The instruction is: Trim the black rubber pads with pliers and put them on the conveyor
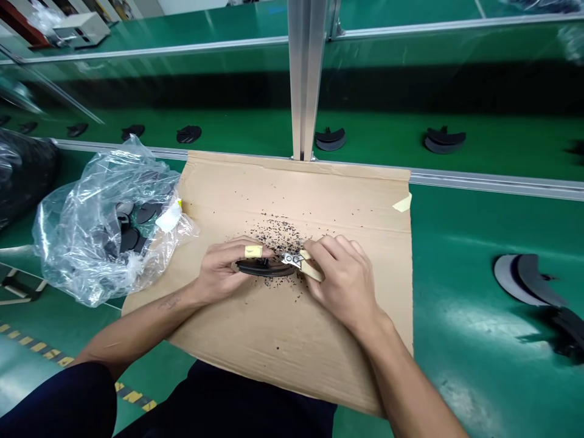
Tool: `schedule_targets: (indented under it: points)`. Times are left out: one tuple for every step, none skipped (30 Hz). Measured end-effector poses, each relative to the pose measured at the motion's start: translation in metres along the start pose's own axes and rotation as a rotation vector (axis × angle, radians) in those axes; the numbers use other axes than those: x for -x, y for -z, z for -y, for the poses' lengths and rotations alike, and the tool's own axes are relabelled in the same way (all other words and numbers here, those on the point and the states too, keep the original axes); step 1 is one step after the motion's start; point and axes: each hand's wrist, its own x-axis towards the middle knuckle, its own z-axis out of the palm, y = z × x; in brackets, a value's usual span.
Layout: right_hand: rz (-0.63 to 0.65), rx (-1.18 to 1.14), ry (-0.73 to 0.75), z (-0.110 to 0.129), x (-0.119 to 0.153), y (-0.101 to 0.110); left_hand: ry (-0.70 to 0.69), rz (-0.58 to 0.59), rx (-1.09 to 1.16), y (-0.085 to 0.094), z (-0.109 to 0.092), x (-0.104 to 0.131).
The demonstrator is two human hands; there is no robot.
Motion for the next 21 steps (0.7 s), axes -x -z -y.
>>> schedule_targets:
  points:
    - [0.001, -0.002, 0.008, 0.0006, -0.0001, 0.0000, -0.002, 0.006, 0.006, 0.0000, -0.0002, 0.0001]
    - [0.000, -0.002, 0.017, 0.0013, -0.0004, 0.0003, -0.005, 0.011, 0.011, 0.0000, -0.0003, 0.0001]
    - [-0.002, 0.002, 0.028, 0.0021, -0.0008, 0.0007, -0.007, 0.015, 0.015, -0.0001, -0.0004, 0.0002]
    - [-0.003, 0.009, 0.040, 0.0027, -0.0012, 0.0012, -0.008, 0.018, 0.018, -0.0001, -0.0004, 0.0003]
    - [-0.003, 0.018, 0.051, 0.0033, -0.0015, 0.0017, -0.008, 0.020, 0.017, -0.0002, -0.0005, 0.0004]
    - [-0.003, 0.026, 0.061, 0.0037, -0.0018, 0.0020, -0.007, 0.022, 0.015, -0.0003, -0.0005, 0.0004]
    - [-0.005, 0.036, 0.068, 0.0040, -0.0019, 0.0022, -0.008, 0.024, 0.015, -0.0004, -0.0005, 0.0005]
    - [-0.010, 0.047, 0.072, 0.0043, -0.0018, 0.0023, -0.011, 0.024, 0.017, -0.0006, -0.0006, 0.0005]
    - [-0.013, 0.057, 0.073, 0.0045, -0.0016, 0.0022, -0.017, 0.024, 0.021, -0.0007, -0.0006, 0.0005]
    - [-0.016, 0.065, 0.073, 0.0047, -0.0014, 0.0020, -0.023, 0.022, 0.025, -0.0009, -0.0006, 0.0006]
    - [-0.021, 0.072, 0.074, 0.0049, -0.0011, 0.0018, -0.029, 0.020, 0.029, -0.0011, -0.0006, 0.0006]
    - [-0.026, 0.077, 0.075, 0.0050, -0.0008, 0.0015, -0.034, 0.019, 0.033, -0.0012, -0.0006, 0.0005]
    - [-0.033, 0.079, 0.078, 0.0051, -0.0005, 0.0012, -0.036, 0.019, 0.033, -0.0013, -0.0005, 0.0005]
    - [-0.041, 0.077, 0.082, 0.0052, -0.0002, 0.0009, -0.034, 0.020, 0.033, -0.0014, -0.0005, 0.0004]
    - [-0.047, 0.072, 0.086, 0.0052, -0.0001, 0.0007, -0.030, 0.023, 0.032, -0.0013, -0.0004, 0.0004]
    - [-0.054, 0.067, 0.088, 0.0053, 0.0000, 0.0005, -0.027, 0.024, 0.031, -0.0012, -0.0004, 0.0003]
    - [-0.056, 0.063, 0.088, 0.0054, 0.0000, 0.0004, -0.024, 0.026, 0.029, -0.0011, -0.0003, 0.0003]
    - [-0.055, 0.061, 0.088, 0.0055, 0.0000, 0.0004, -0.023, 0.030, 0.023, -0.0009, -0.0003, 0.0003]
    - [-0.051, 0.062, 0.089, 0.0056, -0.0001, 0.0005, -0.024, 0.034, 0.017, -0.0008, -0.0003, 0.0003]
    - [-0.044, 0.063, 0.091, 0.0058, -0.0002, 0.0006, -0.029, 0.039, 0.012, -0.0006, -0.0003, 0.0003]
    - [-0.036, 0.065, 0.094, 0.0059, -0.0003, 0.0009, -0.034, 0.045, 0.007, -0.0006, -0.0003, 0.0004]
